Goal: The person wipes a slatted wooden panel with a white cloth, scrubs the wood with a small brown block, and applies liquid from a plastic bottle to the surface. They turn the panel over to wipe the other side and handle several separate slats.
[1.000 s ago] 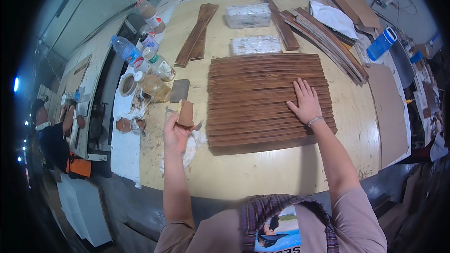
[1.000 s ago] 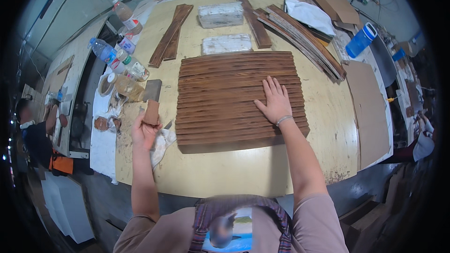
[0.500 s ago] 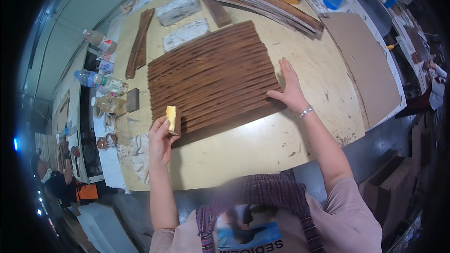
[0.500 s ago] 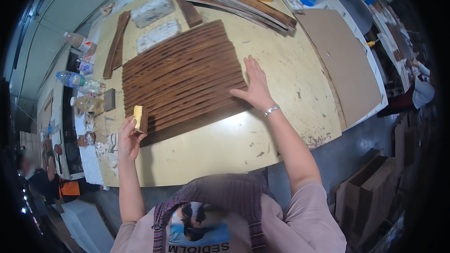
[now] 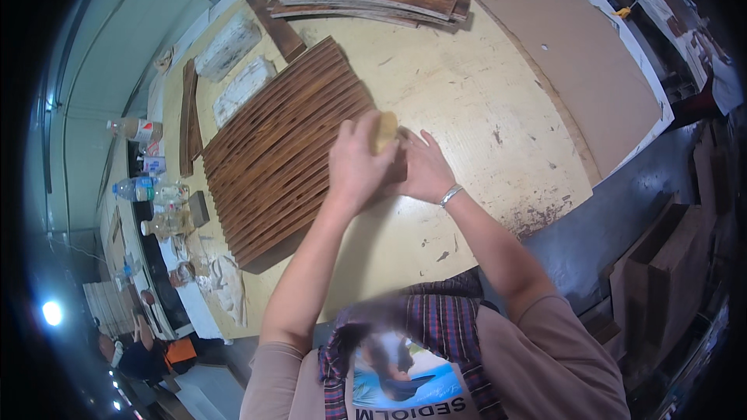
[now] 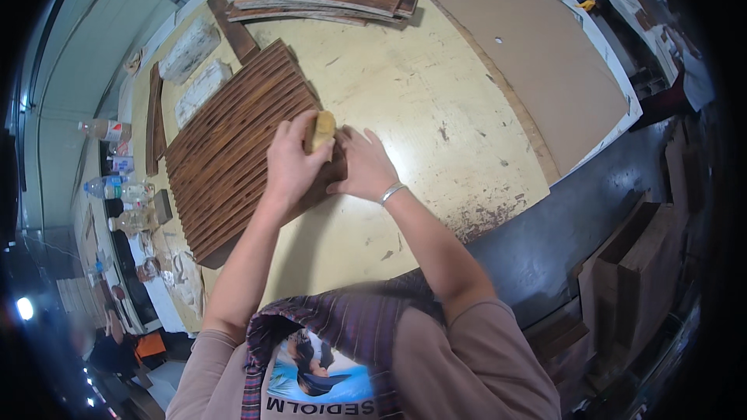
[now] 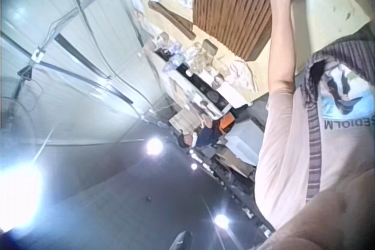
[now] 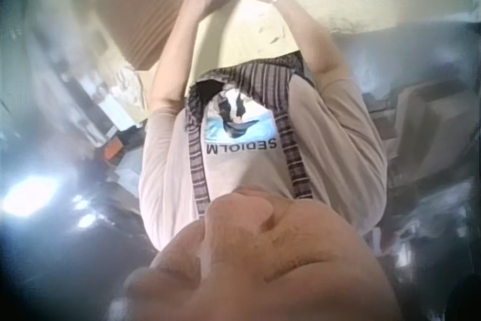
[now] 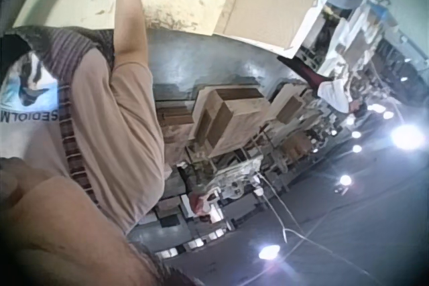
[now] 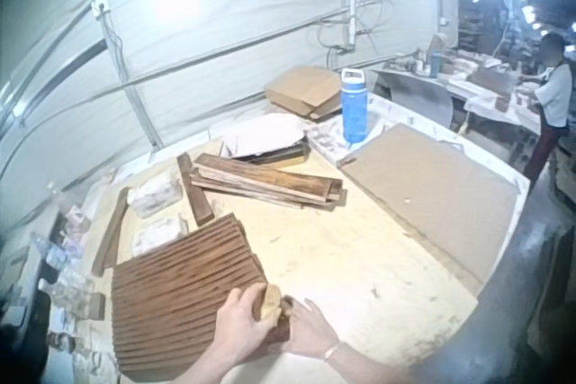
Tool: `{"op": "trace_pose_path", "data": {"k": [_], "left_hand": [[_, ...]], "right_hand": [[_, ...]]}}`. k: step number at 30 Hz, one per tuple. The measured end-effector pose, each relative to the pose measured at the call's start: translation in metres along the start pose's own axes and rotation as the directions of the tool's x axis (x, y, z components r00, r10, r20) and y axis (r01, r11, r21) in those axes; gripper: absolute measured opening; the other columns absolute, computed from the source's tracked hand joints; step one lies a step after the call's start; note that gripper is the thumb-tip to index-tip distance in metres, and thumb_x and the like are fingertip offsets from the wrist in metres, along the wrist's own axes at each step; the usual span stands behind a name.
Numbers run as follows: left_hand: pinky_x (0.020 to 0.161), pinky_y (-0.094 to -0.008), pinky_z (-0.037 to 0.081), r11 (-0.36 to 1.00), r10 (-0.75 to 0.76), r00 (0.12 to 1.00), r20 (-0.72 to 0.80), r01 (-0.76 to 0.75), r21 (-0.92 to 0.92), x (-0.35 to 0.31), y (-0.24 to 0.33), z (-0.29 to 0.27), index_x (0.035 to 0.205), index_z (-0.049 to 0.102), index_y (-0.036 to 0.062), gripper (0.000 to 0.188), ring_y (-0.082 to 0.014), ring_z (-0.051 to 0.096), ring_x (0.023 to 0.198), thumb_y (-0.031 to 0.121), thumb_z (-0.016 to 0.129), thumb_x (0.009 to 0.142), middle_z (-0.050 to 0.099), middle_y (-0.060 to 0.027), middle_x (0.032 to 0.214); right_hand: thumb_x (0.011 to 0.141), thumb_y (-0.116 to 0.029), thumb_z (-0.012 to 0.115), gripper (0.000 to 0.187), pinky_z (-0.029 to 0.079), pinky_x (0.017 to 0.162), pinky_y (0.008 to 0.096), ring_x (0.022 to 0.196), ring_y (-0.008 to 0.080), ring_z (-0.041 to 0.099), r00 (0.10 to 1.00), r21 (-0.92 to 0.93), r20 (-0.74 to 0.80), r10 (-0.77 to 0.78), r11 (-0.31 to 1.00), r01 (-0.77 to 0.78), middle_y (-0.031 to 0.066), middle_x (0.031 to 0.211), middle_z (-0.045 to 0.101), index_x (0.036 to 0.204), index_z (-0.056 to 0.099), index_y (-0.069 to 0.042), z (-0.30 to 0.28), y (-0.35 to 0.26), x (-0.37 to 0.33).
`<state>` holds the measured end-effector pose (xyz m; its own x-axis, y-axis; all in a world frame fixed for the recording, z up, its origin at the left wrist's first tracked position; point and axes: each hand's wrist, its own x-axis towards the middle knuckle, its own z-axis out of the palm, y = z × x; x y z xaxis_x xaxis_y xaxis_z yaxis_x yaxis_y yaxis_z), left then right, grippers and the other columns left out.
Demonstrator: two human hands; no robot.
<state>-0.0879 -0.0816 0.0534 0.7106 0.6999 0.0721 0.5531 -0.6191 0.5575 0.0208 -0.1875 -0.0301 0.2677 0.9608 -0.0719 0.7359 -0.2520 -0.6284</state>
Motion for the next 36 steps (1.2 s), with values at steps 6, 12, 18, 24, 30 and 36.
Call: {"op": "trace_pose_path", "data": {"k": [6, 12, 18, 24, 30, 36], "left_hand": [[0.084, -0.0448, 0.054, 0.977, -0.051, 0.999, 0.008, 0.048, 0.206, -0.048, -0.066, -0.033, 0.128, 0.060, 0.0117, 0.050, -0.0368, 0.063, 0.099, 0.025, 0.075, 0.082, 0.061, -0.0167, 0.110], [0.094, -0.0411, 0.053, 0.746, -0.516, 0.789, -0.333, 0.605, 0.279, -0.160, -0.223, -0.137, 0.128, 0.064, 0.0055, 0.054, -0.0325, 0.065, 0.107, 0.016, 0.079, 0.077, 0.064, -0.0183, 0.116], [0.086, -0.0433, 0.054, 0.974, 0.037, 0.985, -0.171, 0.003, 0.228, -0.016, -0.062, -0.034, 0.127, 0.062, 0.0152, 0.046, -0.0326, 0.064, 0.100, 0.025, 0.074, 0.084, 0.062, -0.0134, 0.108], [0.081, -0.0436, 0.057, 0.947, 0.060, 0.997, 0.044, -0.071, 0.314, 0.008, -0.038, -0.014, 0.128, 0.060, 0.0201, 0.046, -0.0329, 0.065, 0.101, 0.028, 0.070, 0.085, 0.060, -0.0123, 0.111], [0.077, -0.0443, 0.057, 0.938, 0.017, 0.986, -0.166, 0.042, 0.345, -0.007, -0.057, -0.040, 0.122, 0.067, 0.0170, 0.044, -0.0328, 0.067, 0.091, 0.020, 0.075, 0.079, 0.061, -0.0113, 0.103], [0.081, -0.0443, 0.055, 0.960, 0.048, 0.999, -0.012, -0.043, 0.277, 0.024, -0.018, 0.006, 0.130, 0.062, 0.0206, 0.047, -0.0345, 0.066, 0.097, 0.027, 0.071, 0.085, 0.060, -0.0119, 0.109]], "right_hand": [[0.072, -0.057, 0.079, 0.110, 0.018, 0.124, 0.0450, 0.149, 0.0275, 0.030, 0.997, -0.012, -0.078, -0.028, 1.000, 0.027, 0.0167, 0.155, 0.043, 0.153, 0.032, 0.002, 0.007, 0.013, -0.004], [0.071, -0.052, 0.080, 0.110, 0.017, 0.124, 0.0447, 0.149, 0.0263, 0.030, 0.997, 0.015, -0.073, -0.009, 1.000, 0.010, 0.0163, 0.155, 0.042, 0.154, 0.031, 0.000, 0.004, 0.005, -0.003], [0.073, -0.057, 0.079, 0.110, 0.018, 0.124, 0.0437, 0.149, 0.0270, 0.030, 0.998, -0.013, -0.064, -0.018, 1.000, 0.017, 0.0165, 0.155, 0.042, 0.152, 0.033, 0.003, 0.004, 0.007, -0.003], [0.069, -0.052, 0.082, 0.109, 0.016, 0.125, 0.0449, 0.149, 0.0255, 0.031, 0.995, 0.001, -0.091, -0.031, 1.000, 0.031, 0.0137, 0.154, 0.044, 0.153, 0.035, 0.000, 0.008, 0.010, -0.003], [0.069, -0.052, 0.082, 0.108, 0.017, 0.124, 0.0453, 0.148, 0.0257, 0.033, 0.995, 0.012, -0.103, -0.008, 1.000, 0.010, 0.0131, 0.154, 0.045, 0.152, 0.037, -0.001, 0.006, 0.010, -0.005], [0.068, -0.053, 0.082, 0.108, 0.020, 0.124, 0.0468, 0.146, 0.0274, 0.034, 0.995, -0.052, -0.091, -0.032, 0.998, 0.027, 0.0129, 0.153, 0.046, 0.152, 0.037, -0.002, 0.013, 0.009, -0.003]]}}
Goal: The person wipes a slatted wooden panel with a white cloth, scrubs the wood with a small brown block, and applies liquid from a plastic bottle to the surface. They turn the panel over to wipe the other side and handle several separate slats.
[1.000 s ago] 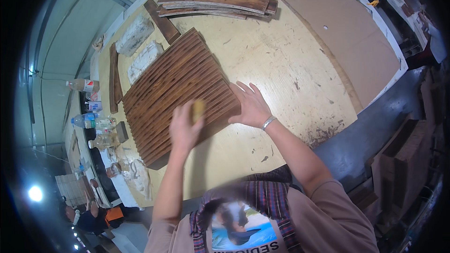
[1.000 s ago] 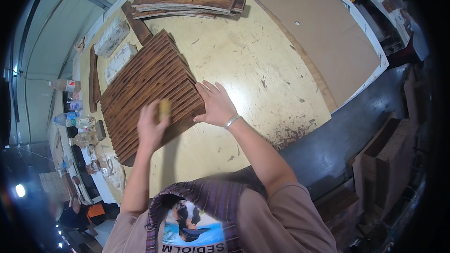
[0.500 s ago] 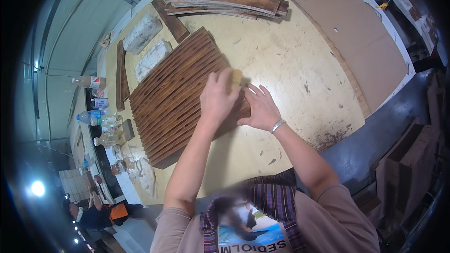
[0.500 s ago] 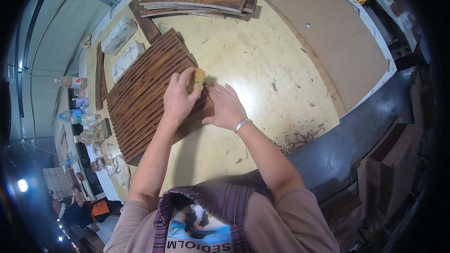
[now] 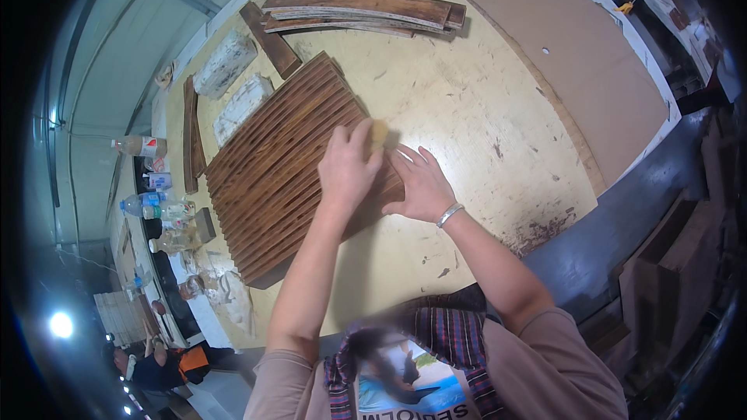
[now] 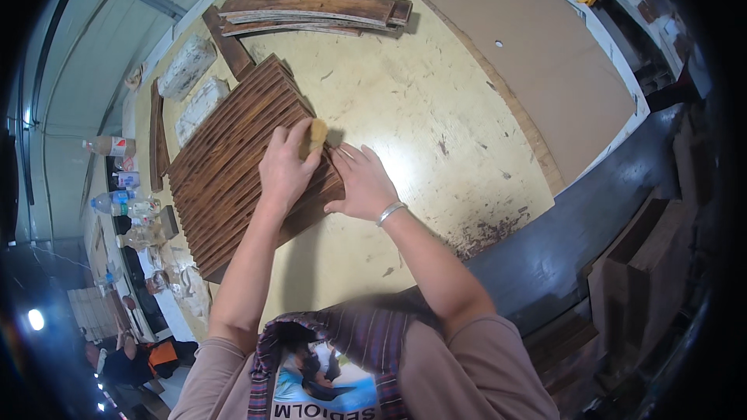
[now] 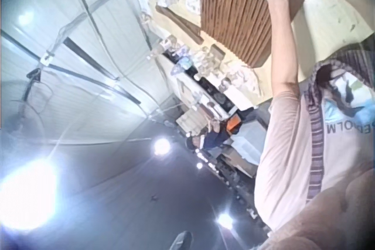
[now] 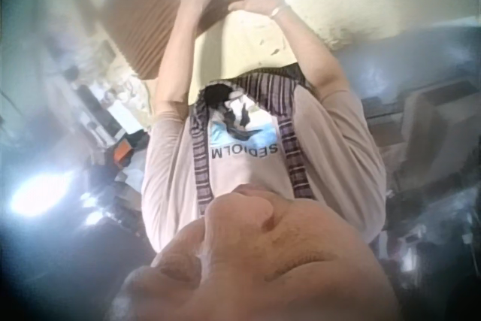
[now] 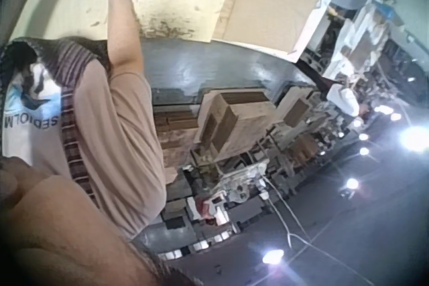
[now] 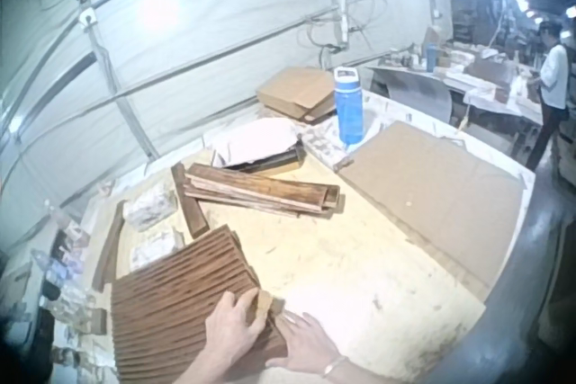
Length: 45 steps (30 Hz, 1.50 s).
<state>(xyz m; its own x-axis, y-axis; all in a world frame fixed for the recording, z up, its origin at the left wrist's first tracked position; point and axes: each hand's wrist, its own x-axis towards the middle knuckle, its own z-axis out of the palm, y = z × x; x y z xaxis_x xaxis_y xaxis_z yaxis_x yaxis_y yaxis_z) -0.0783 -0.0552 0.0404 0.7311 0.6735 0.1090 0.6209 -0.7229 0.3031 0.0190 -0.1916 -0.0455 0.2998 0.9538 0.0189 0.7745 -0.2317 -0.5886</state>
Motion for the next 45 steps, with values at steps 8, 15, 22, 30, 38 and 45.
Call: {"op": "trace_pose_path", "data": {"k": [8, 15, 22, 30, 38, 45], "left_hand": [[0.087, -0.0421, 0.054, 0.917, -0.382, 0.913, -0.146, 0.394, 0.063, -0.155, -0.233, -0.064, 0.132, 0.064, 0.0192, 0.050, -0.0332, 0.065, 0.102, 0.022, 0.074, 0.083, 0.062, -0.0142, 0.110], [0.093, -0.0431, 0.052, 0.850, -0.510, 0.809, -0.294, 0.527, -0.024, -0.179, -0.271, -0.091, 0.133, 0.064, 0.0076, 0.050, -0.0340, 0.066, 0.105, 0.014, 0.073, 0.084, 0.065, -0.0188, 0.112], [0.072, -0.0394, 0.055, 0.988, 0.123, 0.992, -0.025, -0.124, -0.096, -0.049, 0.026, -0.006, 0.128, 0.064, 0.0200, 0.045, -0.0299, 0.063, 0.087, 0.025, 0.073, 0.084, 0.058, -0.0108, 0.098], [0.074, -0.0396, 0.055, 0.962, -0.259, 0.962, -0.088, 0.265, 0.070, -0.162, -0.139, -0.047, 0.130, 0.064, 0.0204, 0.051, -0.0294, 0.064, 0.088, 0.022, 0.073, 0.079, 0.059, -0.0105, 0.100], [0.088, -0.0427, 0.053, 0.558, -0.782, 0.542, -0.308, 0.829, 0.045, -0.239, -0.286, -0.115, 0.132, 0.065, 0.0135, 0.052, -0.0333, 0.065, 0.104, 0.022, 0.073, 0.081, 0.066, -0.0166, 0.115], [0.078, -0.0420, 0.055, 0.958, -0.250, 0.950, -0.187, 0.271, 0.096, -0.153, -0.154, -0.057, 0.128, 0.065, 0.0211, 0.048, -0.0287, 0.062, 0.095, 0.020, 0.074, 0.080, 0.057, -0.0084, 0.099]], "right_hand": [[0.069, -0.052, 0.083, 0.108, 0.020, 0.124, 0.0462, 0.147, 0.0273, 0.034, 0.999, 0.078, -0.050, -0.017, 0.997, 0.021, 0.0135, 0.154, 0.044, 0.153, 0.036, -0.002, -0.001, -0.004, -0.001], [0.070, -0.051, 0.082, 0.108, 0.019, 0.124, 0.0455, 0.148, 0.0264, 0.031, 1.000, 0.076, -0.018, -0.002, 0.997, 0.004, 0.0124, 0.155, 0.044, 0.154, 0.035, -0.002, -0.004, -0.009, -0.001], [0.071, -0.048, 0.081, 0.103, 0.019, 0.124, 0.0460, 0.149, 0.0263, 0.031, 0.997, -0.051, -0.048, -0.061, 0.997, 0.059, 0.0120, 0.155, 0.044, 0.152, 0.037, -0.004, 0.009, 0.004, 0.002], [0.066, -0.048, 0.086, 0.108, 0.020, 0.124, 0.0474, 0.146, 0.0284, 0.036, 0.999, 0.075, -0.035, 0.029, 0.997, -0.026, 0.0157, 0.153, 0.045, 0.152, 0.038, -0.003, -0.001, 0.000, 0.000], [0.064, -0.043, 0.089, 0.107, 0.021, 0.124, 0.0485, 0.145, 0.0303, 0.038, 0.997, 0.080, -0.061, 0.044, 0.996, -0.039, 0.0183, 0.150, 0.049, 0.151, 0.040, -0.002, -0.006, -0.013, 0.002], [0.062, -0.041, 0.089, 0.105, 0.021, 0.124, 0.0486, 0.144, 0.0317, 0.038, 0.998, 0.072, -0.050, 0.046, 0.996, -0.042, 0.0194, 0.148, 0.050, 0.149, 0.043, -0.004, -0.003, -0.015, 0.003]]}}
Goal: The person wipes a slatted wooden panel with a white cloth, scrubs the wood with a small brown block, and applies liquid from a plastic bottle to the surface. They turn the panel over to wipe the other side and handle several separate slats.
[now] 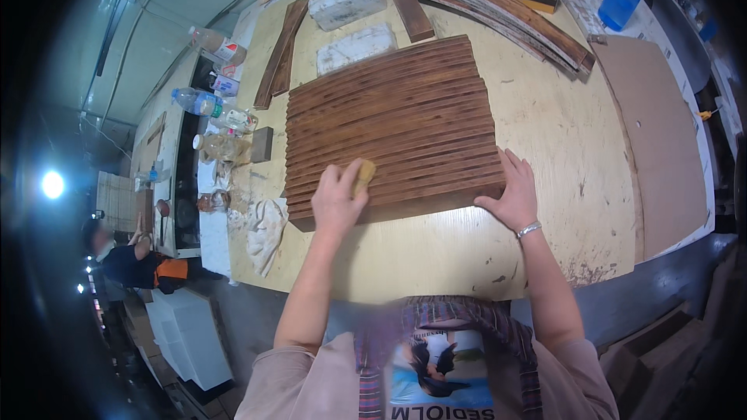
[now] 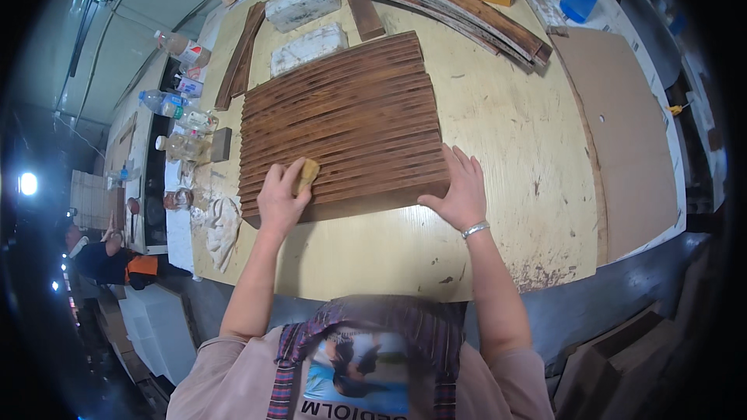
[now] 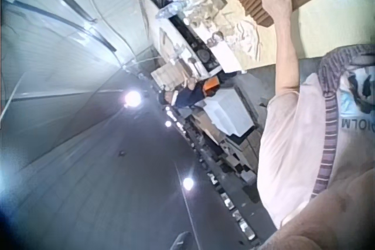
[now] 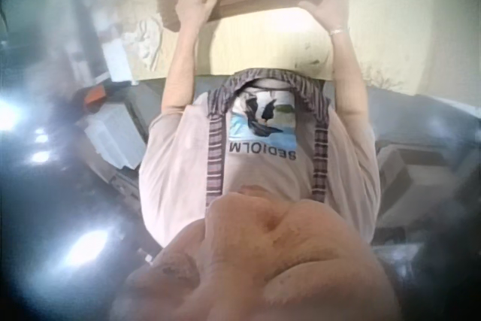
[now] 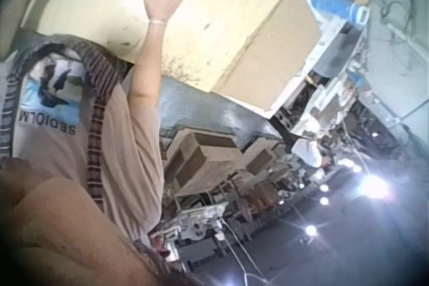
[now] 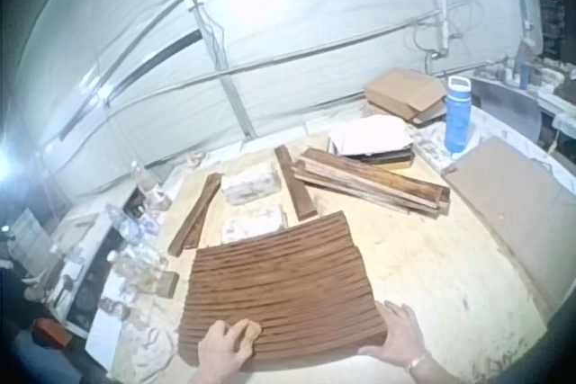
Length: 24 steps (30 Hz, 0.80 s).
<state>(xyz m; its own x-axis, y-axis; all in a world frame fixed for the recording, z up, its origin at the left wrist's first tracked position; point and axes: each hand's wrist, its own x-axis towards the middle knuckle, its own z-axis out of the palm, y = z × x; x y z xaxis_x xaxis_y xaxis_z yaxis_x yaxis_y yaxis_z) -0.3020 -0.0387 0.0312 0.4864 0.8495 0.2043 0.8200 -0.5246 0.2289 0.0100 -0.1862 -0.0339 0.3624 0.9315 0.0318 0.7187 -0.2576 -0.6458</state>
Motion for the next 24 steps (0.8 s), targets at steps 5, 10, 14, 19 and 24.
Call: {"op": "trace_pose_path", "data": {"k": [5, 10, 14, 19, 24], "left_hand": [[0.096, -0.0404, 0.049, 0.945, -0.322, 0.943, -0.090, 0.325, 0.028, -0.031, -0.155, -0.018, 0.135, 0.063, 0.0097, 0.053, -0.0324, 0.063, 0.105, 0.016, 0.071, 0.083, 0.064, -0.0173, 0.116], [0.084, -0.0397, 0.052, 0.962, -0.263, 0.958, -0.116, 0.253, -0.100, 0.006, -0.111, -0.037, 0.129, 0.067, 0.0103, 0.051, -0.0323, 0.062, 0.093, 0.002, 0.067, 0.079, 0.060, -0.0148, 0.103], [0.079, -0.0384, 0.052, 0.922, 0.277, 0.961, -0.003, -0.266, -0.281, 0.048, 0.048, 0.000, 0.122, 0.071, 0.0133, 0.046, -0.0291, 0.059, 0.091, 0.003, 0.068, 0.077, 0.058, -0.0111, 0.098], [0.078, -0.0395, 0.052, 0.731, 0.643, 0.763, 0.071, -0.583, -0.355, 0.056, 0.156, 0.017, 0.120, 0.073, 0.0141, 0.051, -0.0291, 0.058, 0.091, 0.004, 0.073, 0.070, 0.056, -0.0109, 0.096], [0.071, -0.0401, 0.049, 0.614, 0.783, 0.615, 0.093, -0.740, -0.274, 0.080, 0.197, 0.041, 0.112, 0.074, 0.0140, 0.044, -0.0292, 0.056, 0.087, 0.002, 0.071, 0.070, 0.057, -0.0103, 0.093]], "right_hand": [[0.063, -0.041, 0.089, 0.102, 0.022, 0.123, 0.0488, 0.143, 0.0337, 0.039, 0.999, 0.016, -0.035, -0.004, 1.000, 0.004, 0.0204, 0.147, 0.051, 0.147, 0.045, -0.003, -0.006, -0.004, -0.001], [0.059, -0.042, 0.089, 0.108, 0.024, 0.123, 0.0495, 0.142, 0.0346, 0.039, 0.999, 0.044, -0.034, 0.005, 0.999, -0.003, 0.0210, 0.147, 0.050, 0.149, 0.043, -0.006, 0.001, 0.002, -0.001], [0.066, -0.046, 0.085, 0.104, 0.018, 0.124, 0.0523, 0.145, 0.0333, 0.035, 1.000, 0.015, -0.008, -0.011, 1.000, 0.011, 0.0152, 0.151, 0.048, 0.151, 0.041, -0.006, -0.002, 0.009, -0.004], [0.085, -0.049, 0.069, 0.082, 0.016, 0.123, 0.0561, 0.149, 0.0317, 0.029, 0.997, -0.186, -0.061, -0.037, 0.982, 0.025, 0.0118, 0.159, 0.039, 0.150, 0.042, -0.007, 0.011, 0.022, -0.025], [0.092, -0.053, 0.059, 0.070, 0.019, 0.121, 0.0545, 0.149, 0.0285, 0.028, 0.999, -0.270, 0.014, -0.040, 0.962, 0.043, 0.0102, 0.160, 0.037, 0.143, 0.054, -0.006, 0.007, 0.021, -0.028]]}}
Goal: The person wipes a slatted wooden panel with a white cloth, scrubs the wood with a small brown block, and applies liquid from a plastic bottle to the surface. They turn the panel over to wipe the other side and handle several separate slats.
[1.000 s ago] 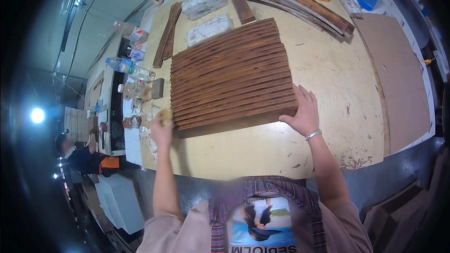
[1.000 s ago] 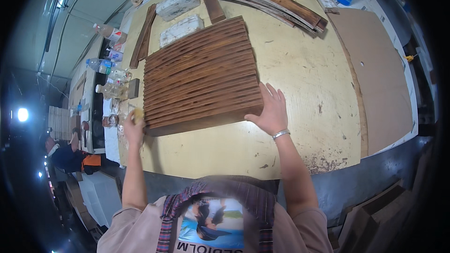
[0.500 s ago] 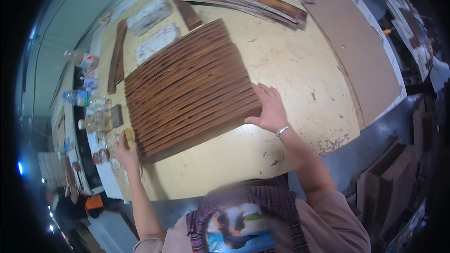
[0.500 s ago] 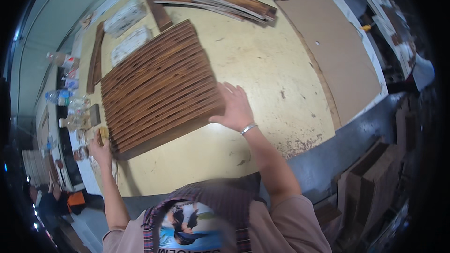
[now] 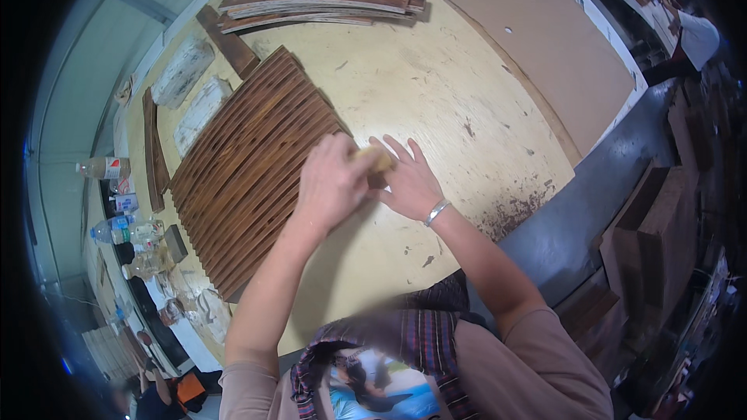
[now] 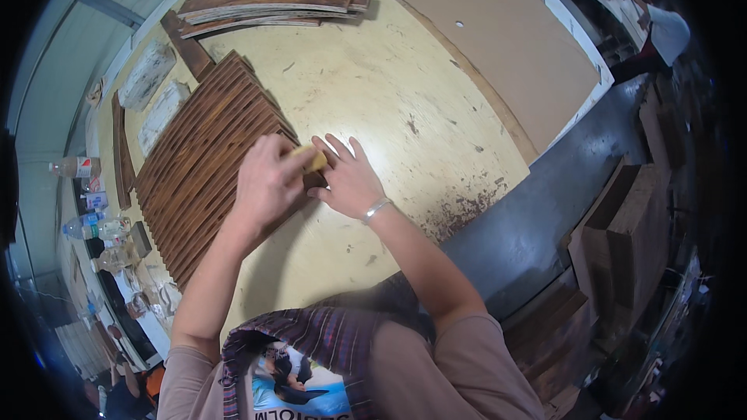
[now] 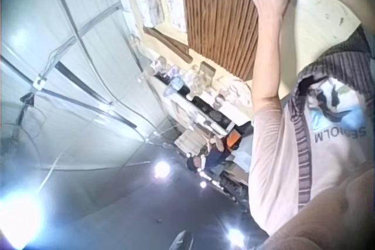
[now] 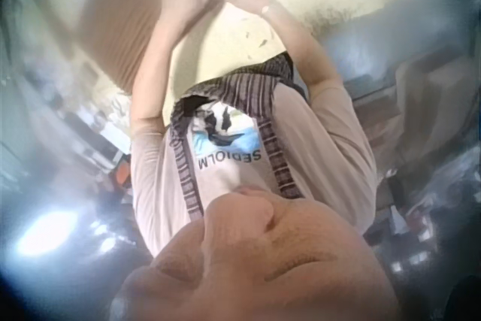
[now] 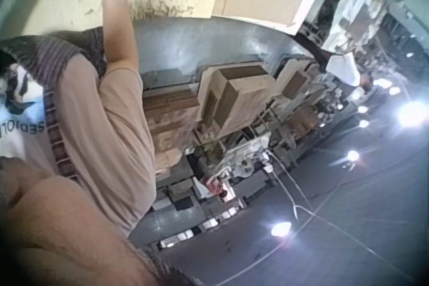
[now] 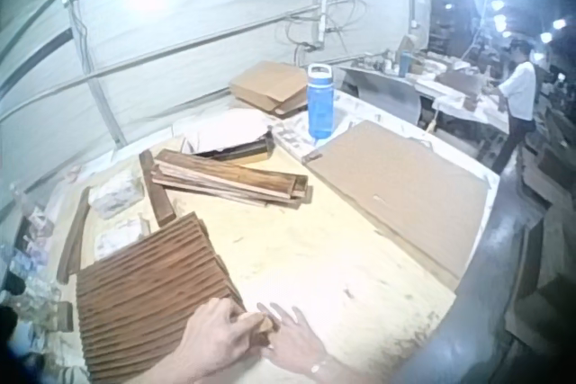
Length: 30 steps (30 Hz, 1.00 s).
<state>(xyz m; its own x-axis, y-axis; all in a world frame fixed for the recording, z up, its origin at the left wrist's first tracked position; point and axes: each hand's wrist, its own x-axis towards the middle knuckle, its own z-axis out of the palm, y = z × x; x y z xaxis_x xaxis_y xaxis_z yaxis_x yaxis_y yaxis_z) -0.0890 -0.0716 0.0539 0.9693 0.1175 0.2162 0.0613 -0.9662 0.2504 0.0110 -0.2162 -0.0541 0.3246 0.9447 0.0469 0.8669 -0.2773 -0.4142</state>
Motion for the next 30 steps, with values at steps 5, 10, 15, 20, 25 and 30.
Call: {"op": "trace_pose_path", "data": {"k": [5, 10, 15, 20, 25, 30], "left_hand": [[0.072, -0.0399, 0.050, 0.999, 0.031, 0.999, 0.020, -0.030, -0.041, 0.007, 0.010, -0.007, 0.109, 0.075, 0.0128, 0.043, -0.0293, 0.057, 0.085, -0.001, 0.071, 0.068, 0.055, -0.0098, 0.089], [0.071, -0.0408, 0.051, 0.992, -0.103, 0.989, -0.106, 0.110, 0.063, 0.011, -0.005, -0.003, 0.111, 0.076, 0.0159, 0.046, -0.0287, 0.058, 0.086, 0.000, 0.072, 0.067, 0.057, -0.0088, 0.091], [0.078, -0.0396, 0.051, 0.999, -0.039, 0.999, 0.027, 0.039, 0.019, 0.003, -0.005, -0.010, 0.113, 0.074, 0.0116, 0.046, -0.0288, 0.059, 0.089, -0.001, 0.073, 0.069, 0.058, -0.0099, 0.094], [0.084, -0.0389, 0.051, 0.966, -0.254, 0.963, -0.092, 0.247, -0.075, -0.008, -0.021, -0.011, 0.118, 0.072, 0.0095, 0.045, -0.0289, 0.059, 0.096, 0.000, 0.075, 0.074, 0.059, -0.0111, 0.100], [0.088, -0.0390, 0.051, 0.943, -0.317, 0.949, 0.007, 0.316, -0.103, -0.029, -0.023, -0.003, 0.128, 0.067, 0.0126, 0.050, -0.0299, 0.060, 0.098, 0.003, 0.072, 0.079, 0.058, -0.0120, 0.104], [0.088, -0.0368, 0.049, 0.828, -0.557, 0.826, -0.082, 0.545, -0.132, -0.146, -0.074, -0.027, 0.130, 0.065, 0.0124, 0.050, -0.0294, 0.060, 0.098, 0.005, 0.072, 0.081, 0.059, -0.0115, 0.105]], "right_hand": [[0.092, -0.052, 0.060, 0.068, 0.020, 0.121, 0.0539, 0.149, 0.0280, 0.028, 0.999, 0.001, -0.042, 0.018, 1.000, -0.018, 0.0087, 0.160, 0.038, 0.142, 0.054, -0.007, 0.005, 0.002, -0.002], [0.093, -0.053, 0.059, 0.068, 0.020, 0.122, 0.0527, 0.149, 0.0269, 0.029, 0.995, 0.035, -0.098, -0.005, 0.999, 0.009, 0.0076, 0.159, 0.039, 0.141, 0.055, -0.006, 0.004, 0.001, -0.002], [0.094, -0.057, 0.054, 0.069, 0.019, 0.122, 0.0512, 0.149, 0.0262, 0.028, 0.999, -0.013, -0.037, 0.012, 1.000, -0.013, 0.0068, 0.159, 0.039, 0.140, 0.057, -0.006, 0.001, 0.003, -0.004], [0.094, -0.056, 0.055, 0.069, 0.019, 0.123, 0.0503, 0.149, 0.0255, 0.028, 0.996, 0.012, -0.087, 0.019, 1.000, -0.018, 0.0061, 0.159, 0.039, 0.143, 0.053, -0.007, 0.006, 0.002, -0.004], [0.091, -0.052, 0.062, 0.071, 0.018, 0.123, 0.0498, 0.149, 0.0254, 0.030, 0.997, 0.048, -0.074, 0.034, 0.998, -0.031, 0.0057, 0.159, 0.039, 0.147, 0.049, -0.010, 0.003, 0.002, -0.004], [0.090, -0.052, 0.063, 0.072, 0.018, 0.124, 0.0498, 0.148, 0.0267, 0.031, 0.996, 0.120, -0.082, 0.039, 0.992, -0.029, 0.0059, 0.159, 0.039, 0.146, 0.050, -0.008, 0.001, 0.004, -0.003]]}}
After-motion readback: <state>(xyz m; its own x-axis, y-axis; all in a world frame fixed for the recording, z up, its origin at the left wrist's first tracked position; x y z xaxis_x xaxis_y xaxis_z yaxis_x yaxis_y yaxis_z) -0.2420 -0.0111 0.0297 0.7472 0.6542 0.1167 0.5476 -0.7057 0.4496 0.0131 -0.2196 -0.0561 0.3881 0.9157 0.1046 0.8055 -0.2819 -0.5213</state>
